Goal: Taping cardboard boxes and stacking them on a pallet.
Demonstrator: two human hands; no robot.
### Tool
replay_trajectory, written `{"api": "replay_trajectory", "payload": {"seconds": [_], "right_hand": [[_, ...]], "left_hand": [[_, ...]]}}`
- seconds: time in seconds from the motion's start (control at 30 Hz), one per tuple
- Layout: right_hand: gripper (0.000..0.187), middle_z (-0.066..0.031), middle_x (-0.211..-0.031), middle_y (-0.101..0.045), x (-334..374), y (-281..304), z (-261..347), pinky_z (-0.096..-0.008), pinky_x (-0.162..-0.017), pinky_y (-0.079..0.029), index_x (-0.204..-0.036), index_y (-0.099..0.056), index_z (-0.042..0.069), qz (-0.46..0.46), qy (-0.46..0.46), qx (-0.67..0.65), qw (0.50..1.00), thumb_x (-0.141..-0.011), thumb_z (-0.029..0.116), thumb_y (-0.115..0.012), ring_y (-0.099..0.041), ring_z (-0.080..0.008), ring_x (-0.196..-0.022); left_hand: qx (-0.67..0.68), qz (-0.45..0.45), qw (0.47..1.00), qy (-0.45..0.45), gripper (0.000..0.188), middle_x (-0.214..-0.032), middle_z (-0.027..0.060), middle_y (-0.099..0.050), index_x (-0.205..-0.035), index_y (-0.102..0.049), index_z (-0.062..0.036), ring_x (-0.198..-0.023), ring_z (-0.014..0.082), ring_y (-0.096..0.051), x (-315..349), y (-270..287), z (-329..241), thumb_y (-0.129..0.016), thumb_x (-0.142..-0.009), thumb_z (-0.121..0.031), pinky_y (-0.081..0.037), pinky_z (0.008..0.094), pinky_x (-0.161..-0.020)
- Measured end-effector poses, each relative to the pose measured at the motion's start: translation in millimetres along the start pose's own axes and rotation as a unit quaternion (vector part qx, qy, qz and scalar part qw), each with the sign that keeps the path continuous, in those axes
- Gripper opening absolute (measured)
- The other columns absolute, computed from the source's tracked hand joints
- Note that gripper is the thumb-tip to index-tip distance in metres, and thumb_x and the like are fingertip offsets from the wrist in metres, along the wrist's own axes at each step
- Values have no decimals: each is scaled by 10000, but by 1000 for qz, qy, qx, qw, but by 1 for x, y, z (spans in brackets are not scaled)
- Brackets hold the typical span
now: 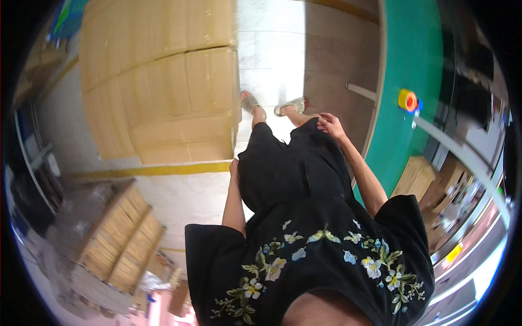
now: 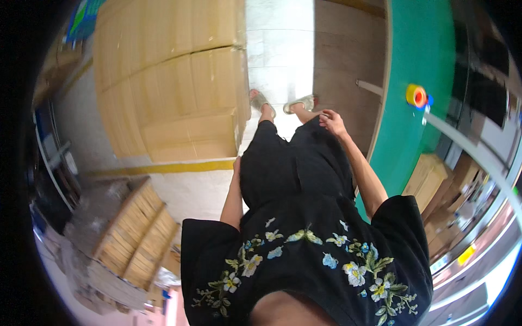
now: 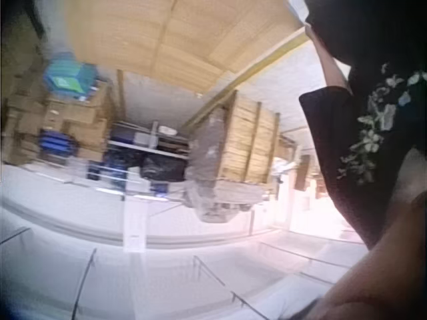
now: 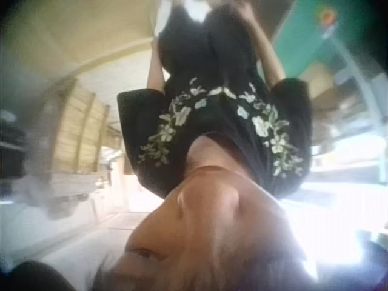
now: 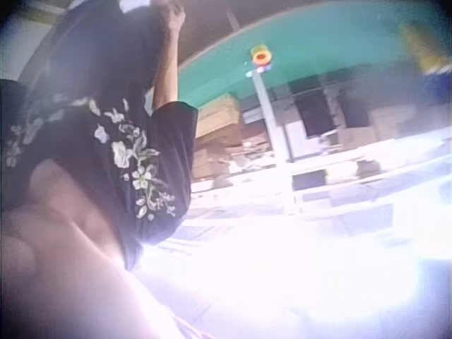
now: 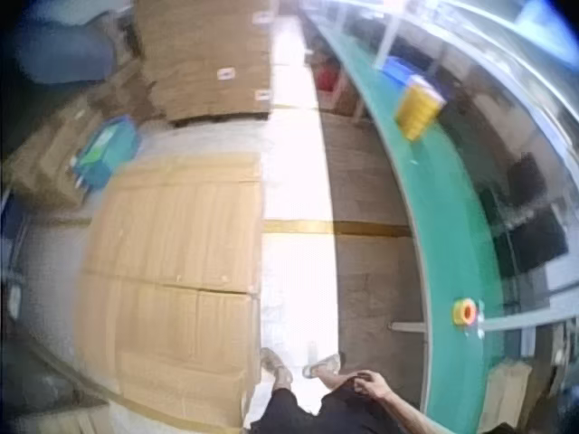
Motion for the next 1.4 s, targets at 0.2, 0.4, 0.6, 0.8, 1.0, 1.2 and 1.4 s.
{"api": "replay_trajectory", "payload": {"seconds": [0.2,0.4,0.6,0.8,1.0,1.2,1.4], "right_hand": [[345,-78,-815,-639,66,102,-74,-238,-581,-463,-1139,-514,-14,-157,54,-242,956,-846,163,-562,-609,-128,-682],[293,-53,-809,-621,85,116,-160,-284,-647,-483,-1101,-546,25,-272,30,-295,916,-841,154,-584,-588,-113,-715],[337,-82,-930,-637,149,171,-187,-268,-666,-489,-1155,-511,52,-364,87,-618,691,-895,266,-510,-627,-144,-794],[460,-72,-788,-635,180,210,-214,-272,-636,-475,-1223,-442,27,-595,70,-461,655,-834,219,-597,-611,-125,-700],[890,-76,-710,-641,267,421,-153,-309,-564,-507,-1375,-258,46,-621,-26,-374,689,-721,514,-641,-623,-188,-639],[613,-102,-737,-658,214,472,-169,-338,-585,-524,-1092,-574,36,-570,-226,-413,674,-739,538,-584,-657,-217,-724],[335,-146,-751,-664,228,439,-192,-384,-762,-500,-818,-652,23,-658,-363,-286,595,-777,332,-529,-654,-293,-767]], "left_hand": [[-285,9,951,-116,396,-880,161,-631,-1025,-610,-23,-874,232,-597,-61,-46,-128,-451,-873,-352,-468,361,-766],[-471,201,803,-306,364,-825,153,-635,-946,-631,-6,-827,216,-605,-69,-105,-262,-460,-871,-319,-474,343,-729],[-552,198,713,-384,349,-770,145,-639,-867,-652,11,-781,199,-613,-63,-287,-471,-469,-869,-286,-480,325,-693],[-554,262,705,-357,338,-952,78,-626,-1175,-472,-79,-800,151,-600,24,-451,-542,-453,-899,-274,-442,292,-645],[-609,428,563,-359,302,-903,85,-617,-1162,-499,-24,-820,156,-587,77,-527,-521,-452,-879,-119,-456,279,-724],[-650,505,462,-330,301,-815,85,-619,-1159,-526,-58,-773,163,-579,72,-526,-518,-489,-866,-117,-456,288,-749],[-606,503,469,-400,283,-873,119,-637,-1158,-532,-89,-793,233,-612,71,-532,-624,-504,-889,-173,-472,325,-726]]}}
Point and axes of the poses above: each hand's wrist, its own x-axis away from the middle knuckle, its own y-axis out of the back of the hand, z = x × y, the point moved 4 cm from there along -x, towards the middle knuckle
